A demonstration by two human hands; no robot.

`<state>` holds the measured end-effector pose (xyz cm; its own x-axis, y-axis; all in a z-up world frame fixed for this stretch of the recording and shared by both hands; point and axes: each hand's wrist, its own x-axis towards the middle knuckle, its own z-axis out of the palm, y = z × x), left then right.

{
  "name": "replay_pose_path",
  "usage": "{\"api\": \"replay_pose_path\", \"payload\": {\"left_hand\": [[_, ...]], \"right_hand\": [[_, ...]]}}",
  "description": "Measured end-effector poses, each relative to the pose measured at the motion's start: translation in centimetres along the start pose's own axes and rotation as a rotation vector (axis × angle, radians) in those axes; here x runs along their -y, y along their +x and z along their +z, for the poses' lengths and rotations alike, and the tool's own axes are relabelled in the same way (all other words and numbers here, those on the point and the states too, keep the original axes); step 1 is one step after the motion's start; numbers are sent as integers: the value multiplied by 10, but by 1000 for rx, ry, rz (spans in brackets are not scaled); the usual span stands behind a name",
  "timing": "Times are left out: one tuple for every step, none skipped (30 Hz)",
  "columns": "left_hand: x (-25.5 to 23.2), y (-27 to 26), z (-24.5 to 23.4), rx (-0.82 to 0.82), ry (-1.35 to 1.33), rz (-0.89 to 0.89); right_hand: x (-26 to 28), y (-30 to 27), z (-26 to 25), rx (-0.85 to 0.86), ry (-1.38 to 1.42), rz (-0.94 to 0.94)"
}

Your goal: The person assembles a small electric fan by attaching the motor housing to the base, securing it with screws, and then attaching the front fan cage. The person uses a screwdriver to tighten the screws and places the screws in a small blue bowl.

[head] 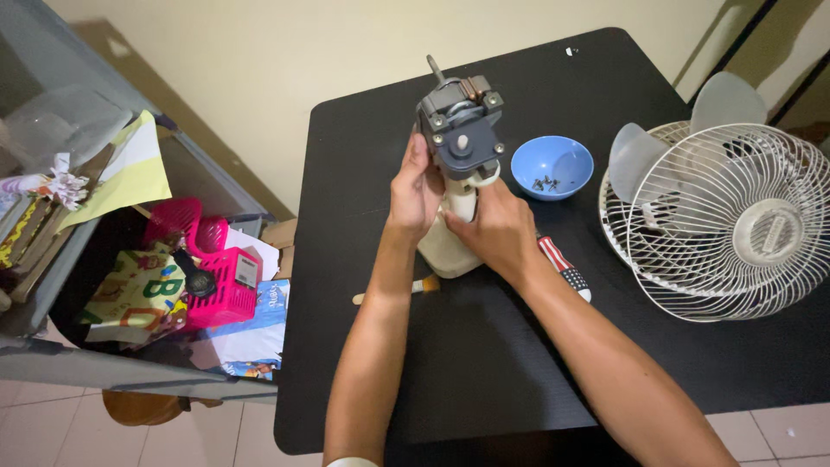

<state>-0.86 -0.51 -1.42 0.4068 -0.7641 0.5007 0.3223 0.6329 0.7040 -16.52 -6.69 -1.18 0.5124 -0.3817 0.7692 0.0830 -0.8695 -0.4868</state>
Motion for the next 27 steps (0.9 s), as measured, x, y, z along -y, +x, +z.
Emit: {"api": "replay_pose_path", "payload": {"left_hand": [[-3, -1, 4, -21, 76, 31], [-7, -2, 8, -42, 152, 63], [-11, -4, 11, -60, 227, 90], [-16, -5, 14, -78, 271, 98], [-18, -3, 18, -86, 305, 101], [-19, -2, 22, -95, 340, 105], [-18, -1, 26, -65, 332, 140], [-17, -1, 30, -36, 323, 175], [-17, -3, 33, -12, 319, 215], [-16, -4, 36, -18, 292, 201], [-18, -6, 38, -26, 271, 191], [-18, -6, 40, -34, 251, 181], [-18, -6, 41, -32, 260, 189], [-18, -6, 42, -30, 269, 198], [-18, -6, 43, -29, 276, 205], [-18, -7, 43, -31, 311, 223], [-17, -7, 44, -32, 346, 239], [-17, -7, 46, -33, 380, 254], [-16, -7, 48, -54, 418, 266], [-16, -9, 51, -75, 455, 278], [-17, -11, 54, -97, 494, 290], [-19, -14, 56, -126, 520, 302], [-22, -17, 59, -154, 547, 317], [-24, -20, 62, -183, 573, 331], [-26, -23, 64, -179, 633, 328], [-28, -26, 65, -176, 692, 325], [-30, -29, 65, -177, 755, 321]], "right_hand": [[1, 0, -1, 2, 2, 1], [2, 1, -1, 5, 4, 3], [3, 1, -1, 5, 4, 9], [4, 1, 0, -12, 7, -19], [3, 0, -1, -34, -3, -41], [3, -1, -1, -54, -14, -64], [2, -2, -1, -50, -40, -39], [2, -3, -1, -46, -65, -15], [3, -3, 0, -41, -84, 5], [3, -4, 0, -40, -95, 17], [5, -3, 0, -39, -100, 24], [5, -3, -1, -38, -104, 32], [6, -3, -2, -30, -107, 35], [7, -4, -4, -23, -111, 37], [8, -4, -7, -14, -115, 41], [8, -4, -10, 7, -109, 46], [9, -5, -13, 27, -104, 52], [10, -6, -17, 48, -98, 59], [10, -5, -21, 63, -112, 61], [11, -5, -26, 78, -126, 64], [12, -4, -30, 94, -139, 67], [14, -4, -34, 93, -150, 51], [14, -4, -39, 92, -161, 33], [14, -4, -44, 90, -172, 15], [14, -5, -50, 99, -166, 17], [14, -6, -55, 108, -159, 20], [14, -8, -58, 121, -148, 21]]}}
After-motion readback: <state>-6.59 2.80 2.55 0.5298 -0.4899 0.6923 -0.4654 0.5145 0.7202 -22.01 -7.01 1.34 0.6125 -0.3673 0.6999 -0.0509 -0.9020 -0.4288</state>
